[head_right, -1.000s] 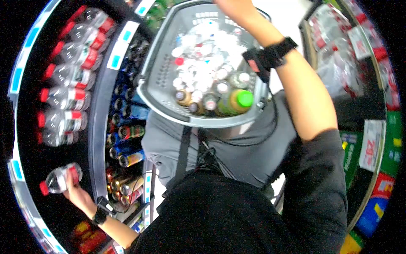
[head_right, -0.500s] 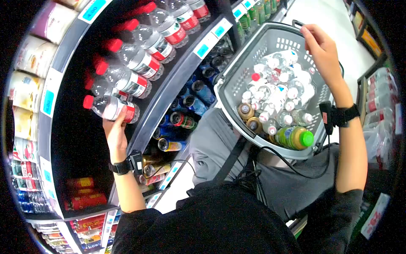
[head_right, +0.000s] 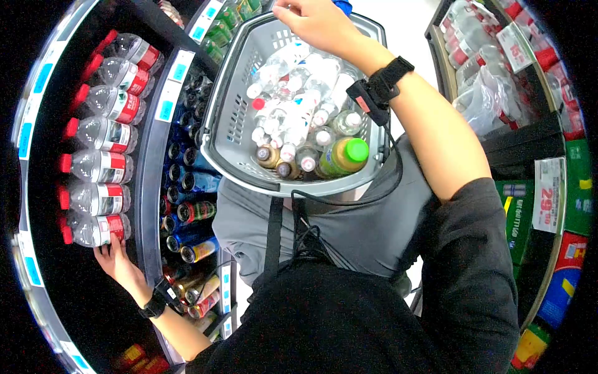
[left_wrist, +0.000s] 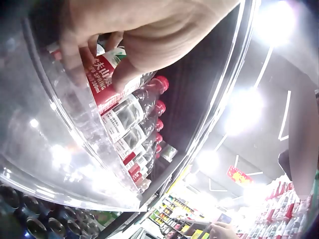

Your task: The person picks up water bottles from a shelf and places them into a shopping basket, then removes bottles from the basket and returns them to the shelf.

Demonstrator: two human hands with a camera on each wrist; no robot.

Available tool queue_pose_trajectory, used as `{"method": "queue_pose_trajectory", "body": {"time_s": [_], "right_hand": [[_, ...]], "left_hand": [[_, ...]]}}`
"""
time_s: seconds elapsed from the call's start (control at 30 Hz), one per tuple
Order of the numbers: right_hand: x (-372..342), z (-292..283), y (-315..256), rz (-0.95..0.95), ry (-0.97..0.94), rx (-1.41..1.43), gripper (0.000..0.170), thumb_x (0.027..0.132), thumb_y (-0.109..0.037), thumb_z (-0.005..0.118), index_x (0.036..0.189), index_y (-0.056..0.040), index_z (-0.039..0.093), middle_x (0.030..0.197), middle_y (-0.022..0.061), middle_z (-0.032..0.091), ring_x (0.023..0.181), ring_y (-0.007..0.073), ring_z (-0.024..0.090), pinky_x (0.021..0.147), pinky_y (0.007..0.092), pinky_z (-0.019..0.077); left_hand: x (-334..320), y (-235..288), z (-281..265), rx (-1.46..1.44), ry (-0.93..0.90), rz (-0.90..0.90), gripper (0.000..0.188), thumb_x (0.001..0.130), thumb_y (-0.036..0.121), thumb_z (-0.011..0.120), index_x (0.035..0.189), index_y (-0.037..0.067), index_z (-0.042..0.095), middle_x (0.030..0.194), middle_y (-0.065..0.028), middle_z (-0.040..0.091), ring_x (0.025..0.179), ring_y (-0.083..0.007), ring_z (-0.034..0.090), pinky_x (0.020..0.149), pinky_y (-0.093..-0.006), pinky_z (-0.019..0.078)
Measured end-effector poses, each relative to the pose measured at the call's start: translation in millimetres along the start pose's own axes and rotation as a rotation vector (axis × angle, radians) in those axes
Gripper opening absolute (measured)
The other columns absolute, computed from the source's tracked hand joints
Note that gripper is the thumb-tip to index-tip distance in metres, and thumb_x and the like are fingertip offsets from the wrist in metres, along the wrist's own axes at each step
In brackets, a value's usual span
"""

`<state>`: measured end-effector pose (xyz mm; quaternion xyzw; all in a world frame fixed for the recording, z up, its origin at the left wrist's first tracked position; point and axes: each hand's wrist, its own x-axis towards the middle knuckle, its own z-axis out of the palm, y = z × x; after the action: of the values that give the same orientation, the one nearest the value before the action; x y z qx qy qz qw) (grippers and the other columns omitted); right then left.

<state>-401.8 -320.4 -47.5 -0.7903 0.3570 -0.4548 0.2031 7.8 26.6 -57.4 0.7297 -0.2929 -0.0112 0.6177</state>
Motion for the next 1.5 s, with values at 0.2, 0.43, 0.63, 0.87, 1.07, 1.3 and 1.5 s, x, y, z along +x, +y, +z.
{"method": "queue_pose_trajectory", "body": {"time_s": [0.2,0.43,0.63,0.87,1.07,1.3,1.5], "right_hand": [[-3.1,2.6,3.8,0.04,-0.137,-0.006,0.017,0.092,-0.017,0.058,0.09,-0.0006,0.061,0.066,0.009,0.057,0.062,0.0158,0.054,0.061,0.032,0.0448],[-34.9,37.9,-87.3,-0.307,-0.736,-0.275,0.016,0.088,-0.023,0.062,0.085,-0.0073,0.061,0.074,0.0126,0.063,0.073,0.0323,0.064,0.063,0.0436,0.0486],[-126.9,71.9,-138.8,-0.406,-1.154,-0.64,0.059,0.082,-0.037,0.071,0.119,0.0044,0.051,0.086,0.0155,0.065,0.075,0.0308,0.065,0.067,0.0419,0.0483],[-155.2,87.3,-92.8,-0.177,-1.146,-0.691,0.06,0.073,-0.024,0.072,0.12,0.0042,0.047,0.09,0.0132,0.063,0.08,0.0289,0.066,0.065,0.0395,0.0499],[-186.4,86.0,-76.2,-0.279,-0.841,-0.573,0.034,0.073,-0.02,0.068,0.099,-0.0063,0.052,0.088,0.0066,0.057,0.081,0.0226,0.063,0.062,0.0347,0.0505],[-190.8,90.0,-77.2,-0.237,-0.821,-0.629,0.017,0.084,-0.017,0.054,0.098,-0.0069,0.052,0.085,0.0063,0.059,0.077,0.0222,0.063,0.064,0.0366,0.048],[-192.3,93.4,-79.7,-0.253,-0.829,-0.677,0.016,0.085,-0.019,0.053,0.098,-0.0084,0.053,0.082,0.0045,0.058,0.073,0.0196,0.062,0.063,0.038,0.0465]], "left_hand": [[-9.8,4.7,-13.7,0.208,-0.02,0.077,0.066,0.09,0.009,0.068,0.144,0.001,0.031,0.129,-0.0203,0.048,0.109,-0.0243,0.056,0.089,-0.0364,0.0496],[-25.7,-10.4,-24.2,1.032,-0.042,0.406,0.038,0.092,0.026,0.059,0.116,-0.003,0.058,0.112,-0.0219,0.058,0.1,-0.0361,0.054,0.089,-0.0448,0.0434],[-29.7,-10.0,-19.1,1.1,0.035,0.415,0.029,0.087,0.027,0.064,0.108,0.007,0.062,0.109,-0.0105,0.056,0.101,-0.0295,0.054,0.086,-0.0412,0.0455],[-21.6,-17.3,-6.4,1.095,-0.078,0.477,0.032,0.088,0.025,0.061,0.11,0.002,0.062,0.111,-0.02,0.059,0.108,-0.0362,0.053,0.093,-0.0471,0.0421],[-42.5,-11.8,-19.1,1.193,-0.104,0.343,0.039,0.101,0.028,0.045,0.119,-0.004,0.057,0.124,-0.0243,0.052,0.116,-0.0392,0.048,0.101,-0.0488,0.0369],[-32.3,-7.6,-16.0,1.188,-0.232,0.356,0.041,0.104,0.027,0.035,0.119,-0.005,0.056,0.118,-0.0248,0.054,0.108,-0.0382,0.05,0.096,-0.0473,0.0388],[-44.7,27.1,1.2,1.291,-0.225,0.426,0.032,0.101,0.023,0.04,0.108,0.0,0.061,0.105,-0.0201,0.059,0.097,-0.0371,0.054,0.088,-0.0477,0.0396]]}}
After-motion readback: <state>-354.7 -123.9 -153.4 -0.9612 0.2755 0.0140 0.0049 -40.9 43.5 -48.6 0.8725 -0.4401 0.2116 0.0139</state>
